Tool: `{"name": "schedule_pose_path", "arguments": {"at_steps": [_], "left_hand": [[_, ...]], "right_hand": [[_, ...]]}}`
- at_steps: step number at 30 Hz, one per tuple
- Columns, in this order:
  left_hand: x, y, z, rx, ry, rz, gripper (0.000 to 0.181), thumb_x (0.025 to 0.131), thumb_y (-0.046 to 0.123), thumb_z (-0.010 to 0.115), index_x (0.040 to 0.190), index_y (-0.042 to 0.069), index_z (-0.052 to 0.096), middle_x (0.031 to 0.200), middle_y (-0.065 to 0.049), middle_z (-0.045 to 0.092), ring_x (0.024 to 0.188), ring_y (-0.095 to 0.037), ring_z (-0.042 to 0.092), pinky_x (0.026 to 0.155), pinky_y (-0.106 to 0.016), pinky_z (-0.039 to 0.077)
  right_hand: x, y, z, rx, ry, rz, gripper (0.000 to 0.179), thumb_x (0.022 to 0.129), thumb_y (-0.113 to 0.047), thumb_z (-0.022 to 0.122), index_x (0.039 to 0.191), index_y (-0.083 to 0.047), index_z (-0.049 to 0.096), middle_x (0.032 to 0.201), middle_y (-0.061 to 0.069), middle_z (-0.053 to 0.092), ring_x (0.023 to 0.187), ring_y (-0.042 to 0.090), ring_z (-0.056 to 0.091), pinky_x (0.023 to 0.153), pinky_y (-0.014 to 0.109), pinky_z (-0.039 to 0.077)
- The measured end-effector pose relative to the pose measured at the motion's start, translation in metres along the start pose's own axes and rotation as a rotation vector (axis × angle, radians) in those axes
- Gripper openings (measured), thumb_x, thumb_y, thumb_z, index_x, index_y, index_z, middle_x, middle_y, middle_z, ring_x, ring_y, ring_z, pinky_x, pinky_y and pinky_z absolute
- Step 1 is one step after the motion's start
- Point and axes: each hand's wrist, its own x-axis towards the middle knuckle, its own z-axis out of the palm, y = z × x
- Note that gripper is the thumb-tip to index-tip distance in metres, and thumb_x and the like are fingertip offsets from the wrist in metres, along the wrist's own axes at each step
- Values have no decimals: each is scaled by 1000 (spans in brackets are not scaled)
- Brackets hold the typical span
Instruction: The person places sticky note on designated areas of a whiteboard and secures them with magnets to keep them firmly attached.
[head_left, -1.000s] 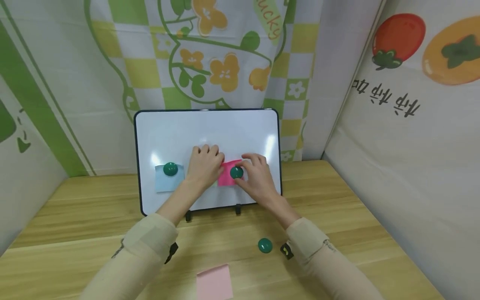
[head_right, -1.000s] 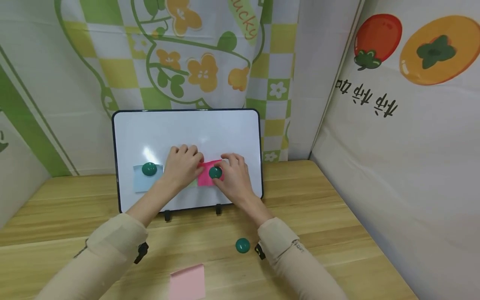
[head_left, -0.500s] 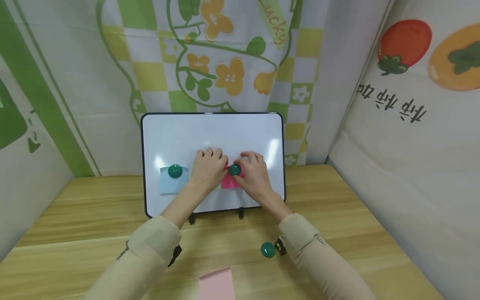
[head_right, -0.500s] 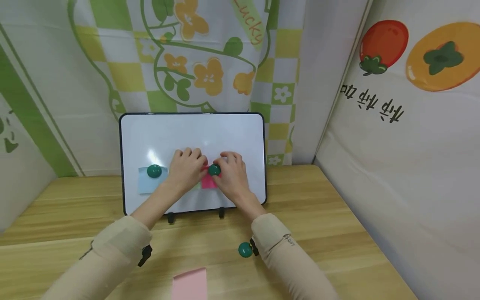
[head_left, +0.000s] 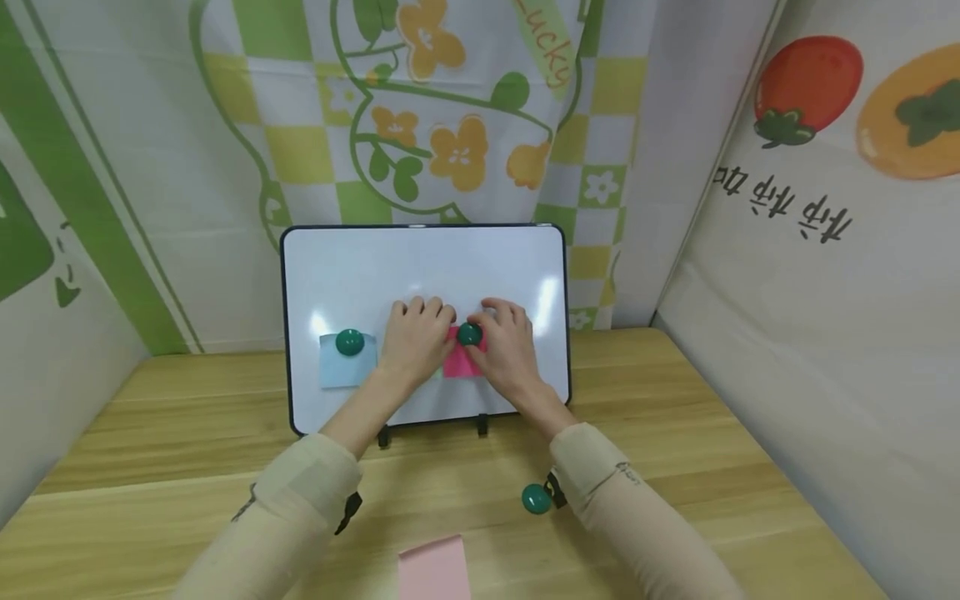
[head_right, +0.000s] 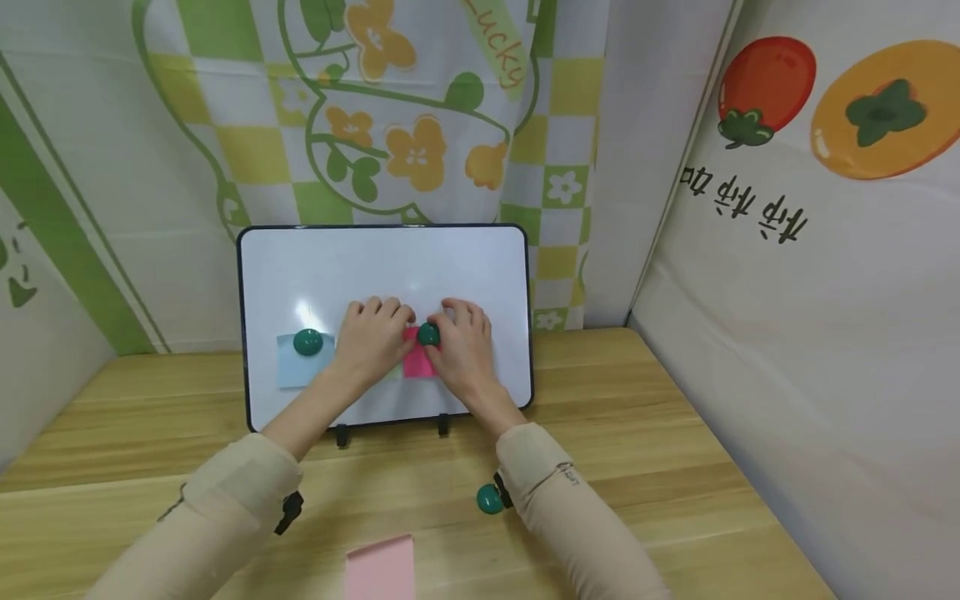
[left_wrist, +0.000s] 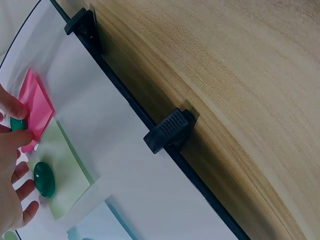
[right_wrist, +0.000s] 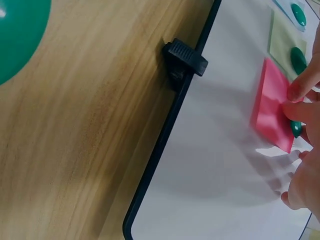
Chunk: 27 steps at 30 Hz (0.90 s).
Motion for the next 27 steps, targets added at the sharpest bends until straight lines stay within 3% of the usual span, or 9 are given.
{"name": "schedule_pose_path", "arguments": {"at_steps": [17, 27], "left_hand": [[-1, -2, 1, -7, 29, 10, 27, 87, 32, 76, 101, 11, 67, 92, -7, 65, 85, -29, 60, 73, -42, 46], [-1, 0, -2, -25, -4, 5, 29, 86, 32, 76, 104, 10, 68, 94, -8, 66, 86, -29, 60, 74, -42, 47]], "right_hand": [[-1, 4, 7, -48, 41, -43, 35, 82, -19, 82, 113, -9, 71, 138, 13, 54, 128, 34, 45, 110, 52, 37], [-13, 8, 7, -36, 22, -79, 57, 80, -18, 83, 131, -8, 62, 146, 16, 48, 134, 39, 43, 113, 55, 34]]}}
